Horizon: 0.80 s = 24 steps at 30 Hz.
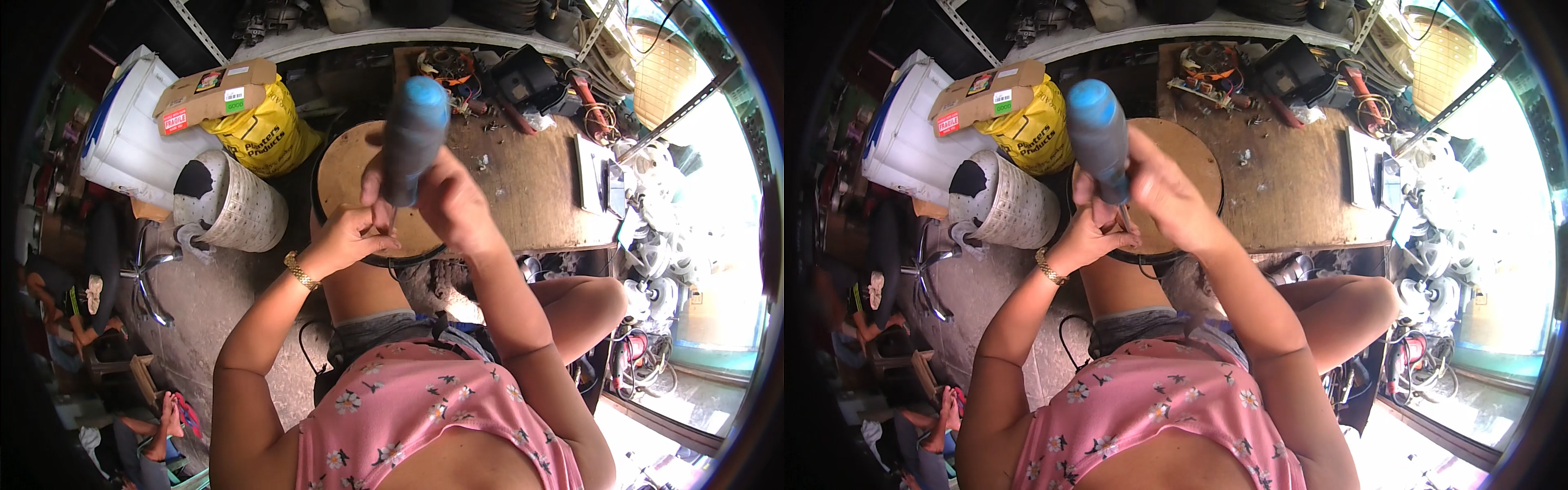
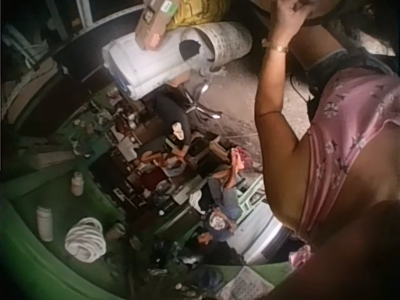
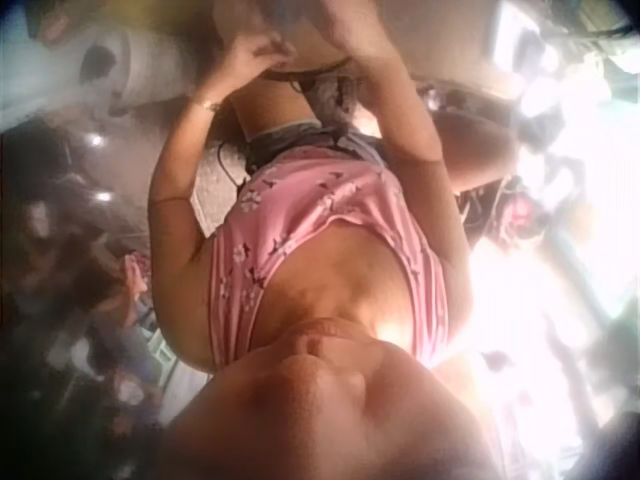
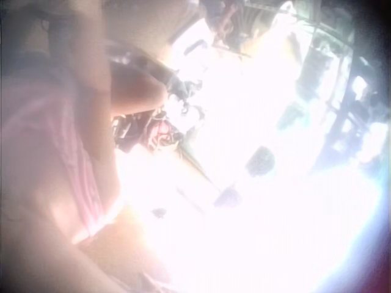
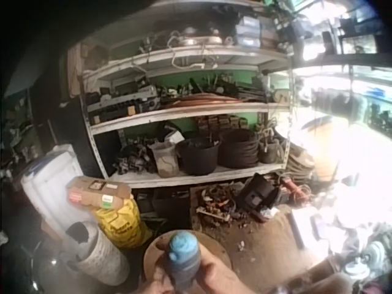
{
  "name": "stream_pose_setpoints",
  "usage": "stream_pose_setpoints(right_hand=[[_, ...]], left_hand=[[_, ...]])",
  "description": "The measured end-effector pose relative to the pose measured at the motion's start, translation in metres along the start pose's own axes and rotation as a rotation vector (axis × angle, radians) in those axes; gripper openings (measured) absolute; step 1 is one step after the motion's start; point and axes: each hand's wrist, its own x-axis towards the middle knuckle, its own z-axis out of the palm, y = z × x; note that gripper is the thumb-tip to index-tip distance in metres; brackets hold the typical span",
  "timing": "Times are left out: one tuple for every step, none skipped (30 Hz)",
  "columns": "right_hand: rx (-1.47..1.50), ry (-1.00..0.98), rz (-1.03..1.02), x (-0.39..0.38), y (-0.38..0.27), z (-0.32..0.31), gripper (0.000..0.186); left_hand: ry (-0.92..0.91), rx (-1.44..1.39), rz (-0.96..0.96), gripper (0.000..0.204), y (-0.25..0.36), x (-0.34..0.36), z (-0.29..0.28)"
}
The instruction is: The person uses a screwdriver to remove screws from the bottom of a black fan base and then lifts the cover off to reveal the internal wiring.
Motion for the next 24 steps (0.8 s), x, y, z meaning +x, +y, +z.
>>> stream_pose_setpoints(right_hand=[[0.055,0.026,0.018,-0.01,0.01,-0.001,0.07],[0.065,0.077,0.039,-0.015,0.017,-0.003,0.061],[0.076,0.127,0.061,-0.02,0.024,-0.004,0.056],[0.097,0.191,0.109,-0.026,0.034,-0.007,0.048],[0.113,0.264,0.151,-0.032,0.042,-0.011,0.041],[0.139,0.314,0.135,-0.04,0.052,-0.015,0.032],[0.164,0.356,0.115,-0.045,0.061,-0.016,0.023],[0.178,0.396,0.093,-0.045,0.062,-0.015,0.015],[0.21,0.437,0.085,-0.045,0.062,-0.012,0.01],[0.151,0.416,0.099,-0.049,0.07,-0.016,0.009],[0.097,0.394,0.113,-0.051,0.075,-0.017,0.01],[0.164,0.384,0.106,-0.054,0.077,-0.018,0.015],[0.237,0.37,0.1,-0.053,0.078,-0.016,0.019],[0.234,0.385,0.094,-0.052,0.075,-0.01,0.026],[0.322,0.367,0.081,-0.051,0.073,-0.005,0.029],[0.304,0.348,0.049,-0.052,0.076,-0.007,0.028],[0.285,0.327,0.017,-0.053,0.079,-0.01,0.028],[0.257,0.316,-0.041,-0.056,0.081,-0.011,0.024],[0.27,0.244,-0.013,-0.056,0.08,-0.007,0.025],[0.27,0.186,0.012,-0.057,0.078,-0.008,0.028],[0.27,0.127,0.038,-0.058,0.076,-0.008,0.033],[0.195,0.082,0.079,-0.06,0.074,-0.006,0.046],[0.195,0.102,0.09,-0.06,0.077,-0.007,0.048],[0.195,0.123,0.101,-0.06,0.081,-0.009,0.049]], left_hand=[[0.047,0.044,0.045,0.022,-0.005,0.002,0.003],[0.094,0.088,0.092,0.024,-0.003,0.006,0.008],[0.074,0.163,0.1,0.026,0.0,0.006,0.009],[0.059,0.241,0.105,0.028,0.005,0.006,0.009],[0.037,0.315,0.119,0.03,0.014,0.011,0.01],[-0.05,0.447,0.099,0.03,0.026,0.01,0.007],[-0.129,0.585,0.085,0.029,0.034,0.009,0.003],[-0.13,0.674,0.125,0.029,0.029,0.007,0.002],[-0.112,0.664,0.127,0.028,0.026,0.002,0.001],[-0.099,0.647,0.14,0.026,0.025,0.001,0.003],[-0.087,0.634,0.149,0.025,0.025,0.001,0.005],[-0.09,0.588,0.116,0.023,0.025,0.004,0.007],[-0.092,0.545,0.077,0.021,0.024,0.004,0.008],[-0.089,0.508,0.03,0.02,0.024,0.001,0.007],[-0.095,0.58,0.042,0.013,0.014,-0.003,0.004],[-0.078,0.589,0.019,0.015,0.02,0.0,0.009],[-0.061,0.597,-0.005,0.016,0.026,0.003,0.013],[-0.069,0.658,0.03,0.017,0.021,0.006,0.015],[-0.061,0.73,0.052,0.019,0.015,0.002,0.011],[-0.064,0.792,0.084,0.02,0.007,0.002,0.009],[-0.089,0.799,0.082,0.021,0.001,0.0,0.008],[-0.113,0.807,0.074,0.022,-0.001,-0.003,0.008],[-0.137,0.815,0.067,0.022,-0.003,-0.005,0.008],[-0.17,0.788,-0.019,0.02,-0.004,-0.005,0.006]])
